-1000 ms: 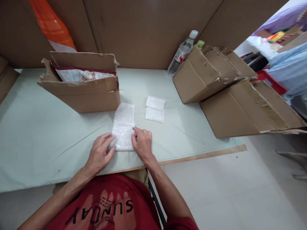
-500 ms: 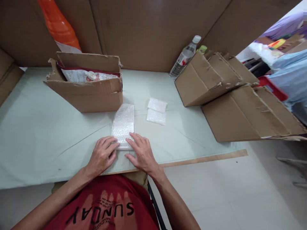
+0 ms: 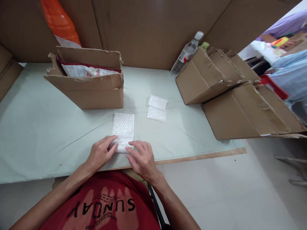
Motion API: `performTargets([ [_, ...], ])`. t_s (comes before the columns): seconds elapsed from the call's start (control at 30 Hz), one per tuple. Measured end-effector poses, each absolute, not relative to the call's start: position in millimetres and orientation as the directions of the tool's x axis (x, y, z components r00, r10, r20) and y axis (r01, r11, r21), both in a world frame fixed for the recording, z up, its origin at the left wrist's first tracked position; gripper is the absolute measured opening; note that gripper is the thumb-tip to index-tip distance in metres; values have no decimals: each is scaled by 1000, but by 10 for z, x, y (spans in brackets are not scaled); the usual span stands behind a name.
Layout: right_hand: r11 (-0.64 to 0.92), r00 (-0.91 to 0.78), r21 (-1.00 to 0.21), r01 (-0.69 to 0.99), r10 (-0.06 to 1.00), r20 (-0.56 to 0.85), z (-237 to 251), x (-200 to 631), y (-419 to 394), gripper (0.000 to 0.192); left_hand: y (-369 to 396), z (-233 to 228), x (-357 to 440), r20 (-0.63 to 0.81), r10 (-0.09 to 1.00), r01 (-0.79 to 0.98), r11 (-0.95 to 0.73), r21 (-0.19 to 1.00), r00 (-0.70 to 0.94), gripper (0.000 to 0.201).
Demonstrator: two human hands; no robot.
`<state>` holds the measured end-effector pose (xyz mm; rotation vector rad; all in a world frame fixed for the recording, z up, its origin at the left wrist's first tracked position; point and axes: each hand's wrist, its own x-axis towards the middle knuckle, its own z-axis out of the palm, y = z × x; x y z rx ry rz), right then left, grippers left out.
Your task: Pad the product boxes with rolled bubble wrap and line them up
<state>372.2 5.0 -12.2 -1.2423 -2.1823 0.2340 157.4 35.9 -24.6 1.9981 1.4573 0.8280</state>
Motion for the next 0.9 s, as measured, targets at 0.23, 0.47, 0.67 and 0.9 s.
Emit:
performTargets([
  [0.23,545,-413,-483,686,837,359,-206,3653,201,23,269,-133,1455,372,859,616,-512,599,352,31],
  [0.47,454,-321,-578,678,890,323,-57,3686,159,29,244,-187,1371,227,920,609,-382,695,319,35],
  [0.67,535,-428,-362,763,839,336,-76,3629,191,33,540,-262,1482,227,946,699,-323,639,230,28],
  [0.9,433,-274,-506,746,892,359,-249,3520,441,26,318,-132,1425,-151,984,144,163,976,-91,60],
])
